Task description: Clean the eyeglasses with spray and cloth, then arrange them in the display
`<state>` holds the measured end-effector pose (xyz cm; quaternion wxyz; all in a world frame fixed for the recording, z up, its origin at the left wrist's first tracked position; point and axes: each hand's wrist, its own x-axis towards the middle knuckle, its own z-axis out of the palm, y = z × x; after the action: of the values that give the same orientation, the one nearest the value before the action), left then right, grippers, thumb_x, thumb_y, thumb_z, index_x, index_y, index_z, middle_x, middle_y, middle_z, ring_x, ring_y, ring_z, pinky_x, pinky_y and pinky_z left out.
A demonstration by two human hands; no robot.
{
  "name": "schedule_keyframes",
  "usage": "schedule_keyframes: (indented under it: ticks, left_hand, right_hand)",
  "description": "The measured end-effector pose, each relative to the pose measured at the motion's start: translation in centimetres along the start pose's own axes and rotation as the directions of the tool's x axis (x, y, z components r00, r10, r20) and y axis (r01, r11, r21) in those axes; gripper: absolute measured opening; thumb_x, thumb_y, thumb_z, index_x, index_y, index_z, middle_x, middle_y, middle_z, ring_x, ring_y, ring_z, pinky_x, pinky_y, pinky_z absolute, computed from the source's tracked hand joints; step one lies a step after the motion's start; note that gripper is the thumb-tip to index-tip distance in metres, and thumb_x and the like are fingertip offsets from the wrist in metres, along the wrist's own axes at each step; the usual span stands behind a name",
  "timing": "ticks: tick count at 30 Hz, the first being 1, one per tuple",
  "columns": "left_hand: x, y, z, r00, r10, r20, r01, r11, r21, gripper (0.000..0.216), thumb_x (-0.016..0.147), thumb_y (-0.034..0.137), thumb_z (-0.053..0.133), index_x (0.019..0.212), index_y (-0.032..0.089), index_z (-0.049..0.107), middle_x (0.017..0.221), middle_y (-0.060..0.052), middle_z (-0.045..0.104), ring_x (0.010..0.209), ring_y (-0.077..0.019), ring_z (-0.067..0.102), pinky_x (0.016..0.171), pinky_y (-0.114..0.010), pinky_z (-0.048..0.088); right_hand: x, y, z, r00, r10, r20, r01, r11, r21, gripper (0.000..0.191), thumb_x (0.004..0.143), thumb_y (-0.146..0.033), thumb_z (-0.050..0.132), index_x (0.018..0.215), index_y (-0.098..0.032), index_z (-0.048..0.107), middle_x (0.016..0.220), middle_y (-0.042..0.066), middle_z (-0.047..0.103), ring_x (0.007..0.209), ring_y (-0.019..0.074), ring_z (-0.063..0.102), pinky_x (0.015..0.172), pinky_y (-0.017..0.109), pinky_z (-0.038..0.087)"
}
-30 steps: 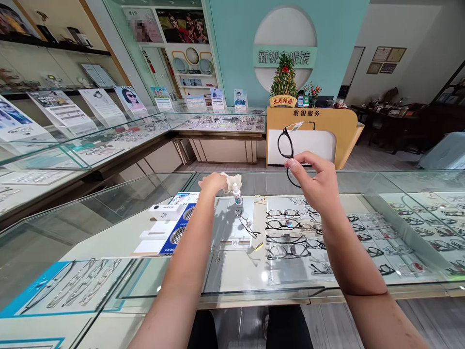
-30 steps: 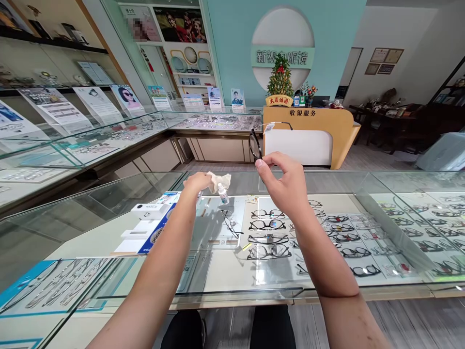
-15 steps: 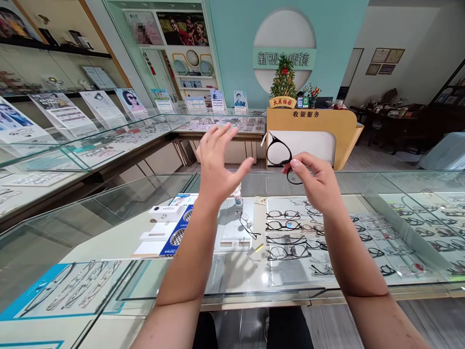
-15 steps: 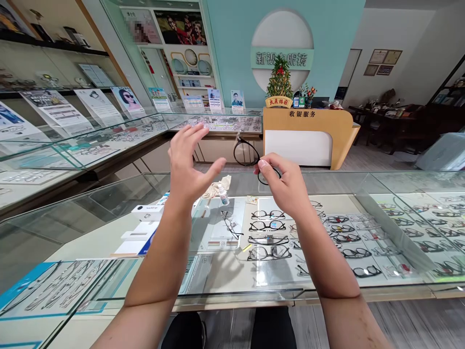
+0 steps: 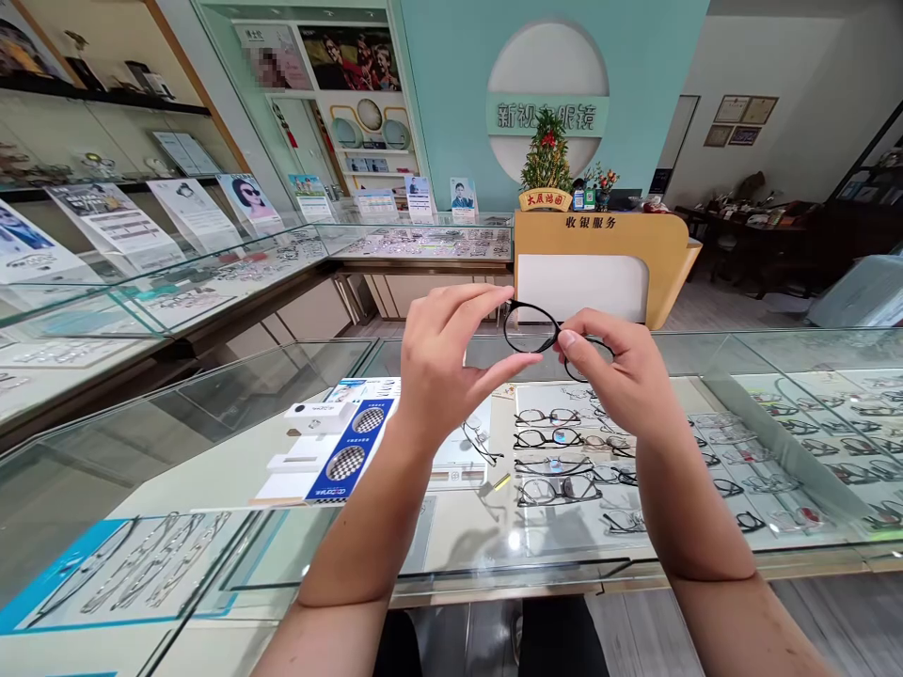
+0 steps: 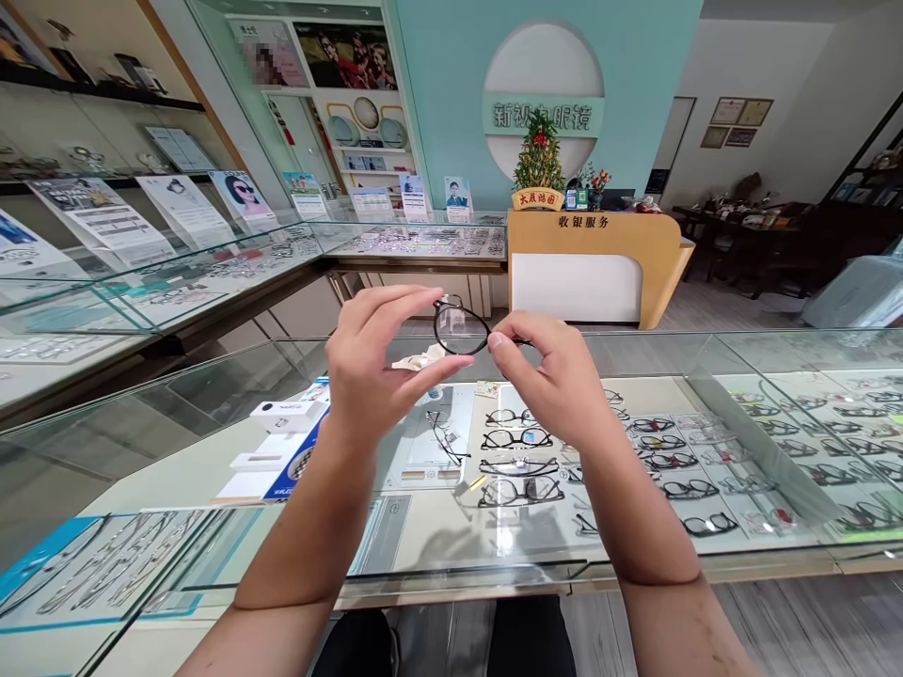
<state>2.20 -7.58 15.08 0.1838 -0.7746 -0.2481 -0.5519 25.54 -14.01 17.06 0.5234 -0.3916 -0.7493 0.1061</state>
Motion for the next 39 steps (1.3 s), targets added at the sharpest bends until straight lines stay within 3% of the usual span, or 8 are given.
schedule_keyframes:
  ticks: [4, 6, 9, 14, 19, 25, 33, 39]
  left_hand:
    - [-0.2, 0.0, -0.2, 0.992, -0.050, -0.117, 0.049, 0.999, -0.009, 0.069, 0.098, 0.071, 0.085, 0.150, 0.029, 0.071, 0.138, -0.012, 0.079, 0.130, -0.0340, 0.075, 0.116, -0.051, 0.058]
    - [-0.3, 0.1, -0.3, 0.973, -0.114, -0.200, 0.120, 0.993, 0.020, 0.070, 0.097, 0.071, 0.085, 0.152, 0.030, 0.069, 0.137, -0.011, 0.078, 0.131, -0.0343, 0.074, 0.116, -0.053, 0.059]
    - [-0.2, 0.4, -0.4, 0.940, -0.173, -0.293, 0.193, 0.980, 0.042, 0.065, 0.099, 0.070, 0.084, 0.151, 0.034, 0.069, 0.133, -0.010, 0.078, 0.128, -0.0333, 0.074, 0.113, -0.055, 0.062]
    - [0.1, 1.1, -0.6, 0.927, -0.194, -0.320, 0.210, 0.978, 0.015, 0.056, 0.100, 0.066, 0.085, 0.143, 0.032, 0.073, 0.124, -0.009, 0.079, 0.119, -0.0304, 0.076, 0.105, -0.052, 0.066]
    - [-0.2, 1.0, -0.4, 0.925, -0.229, -0.302, 0.229, 0.973, -0.037, 0.061, 0.100, 0.070, 0.084, 0.145, 0.031, 0.074, 0.127, -0.009, 0.079, 0.124, -0.0312, 0.075, 0.110, -0.051, 0.063]
    - [-0.5, 0.6, 0.1, 0.919, -0.277, -0.280, 0.252, 0.960, -0.122, 0.066, 0.104, 0.070, 0.079, 0.156, 0.031, 0.070, 0.136, -0.010, 0.077, 0.131, -0.0322, 0.074, 0.113, -0.052, 0.061]
    - [-0.4, 0.8, 0.1, 0.922, -0.243, -0.301, 0.235, 0.970, -0.063, 0.055, 0.106, 0.065, 0.077, 0.153, 0.036, 0.073, 0.130, -0.009, 0.079, 0.124, -0.0301, 0.076, 0.107, -0.051, 0.065]
    - [-0.5, 0.7, 0.5, 0.904, -0.313, -0.293, 0.279, 0.948, -0.151, 0.060, 0.103, 0.070, 0.080, 0.149, 0.031, 0.077, 0.129, -0.009, 0.078, 0.127, -0.0312, 0.075, 0.113, -0.053, 0.061]
  right_hand:
    - [-0.3, -0.3, 0.1, 0.964, -0.177, -0.196, 0.149, 0.978, -0.148, 0.026, 0.111, -0.051, 0.069, 0.118, -0.027, 0.074, 0.115, 0.009, 0.079, 0.109, 0.0285, 0.073, 0.099, 0.045, 0.057]
    - [-0.5, -0.4, 0.1, 0.920, -0.259, -0.293, 0.185, 0.948, -0.258, 0.042, 0.104, -0.054, 0.078, 0.137, -0.029, 0.070, 0.133, 0.012, 0.076, 0.126, 0.0342, 0.070, 0.109, 0.053, 0.056]
    - [-0.7, -0.3, 0.2, 0.890, -0.315, -0.329, 0.192, 0.914, -0.357, 0.060, 0.099, -0.055, 0.085, 0.150, -0.030, 0.064, 0.140, 0.014, 0.072, 0.132, 0.0383, 0.067, 0.113, 0.060, 0.055]
    - [-0.6, -0.1, 0.7, 0.878, -0.300, -0.372, 0.147, 0.910, -0.388, 0.049, 0.103, -0.053, 0.081, 0.145, -0.031, 0.068, 0.129, 0.013, 0.075, 0.123, 0.0370, 0.070, 0.110, 0.060, 0.057]
    - [-0.6, -0.4, 1.0, 0.868, -0.280, -0.410, 0.114, 0.916, -0.383, 0.042, 0.104, -0.054, 0.080, 0.137, -0.030, 0.072, 0.119, 0.011, 0.077, 0.113, 0.0340, 0.072, 0.105, 0.056, 0.059]
    - [-0.6, -0.3, 1.0, 0.858, -0.279, -0.431, 0.127, 0.929, -0.348, 0.039, 0.104, -0.050, 0.082, 0.136, -0.029, 0.074, 0.119, 0.009, 0.078, 0.111, 0.0314, 0.073, 0.104, 0.053, 0.059]
    - [-0.5, -0.4, 0.9, 0.861, -0.279, -0.426, 0.114, 0.921, -0.373, 0.034, 0.106, -0.050, 0.081, 0.131, -0.028, 0.076, 0.115, 0.009, 0.080, 0.108, 0.0308, 0.075, 0.101, 0.052, 0.062]
    - [-0.6, -0.5, 0.9, 0.869, -0.255, -0.424, 0.094, 0.927, -0.363, 0.034, 0.105, -0.049, 0.081, 0.132, -0.029, 0.077, 0.116, 0.010, 0.080, 0.108, 0.0310, 0.075, 0.101, 0.052, 0.063]
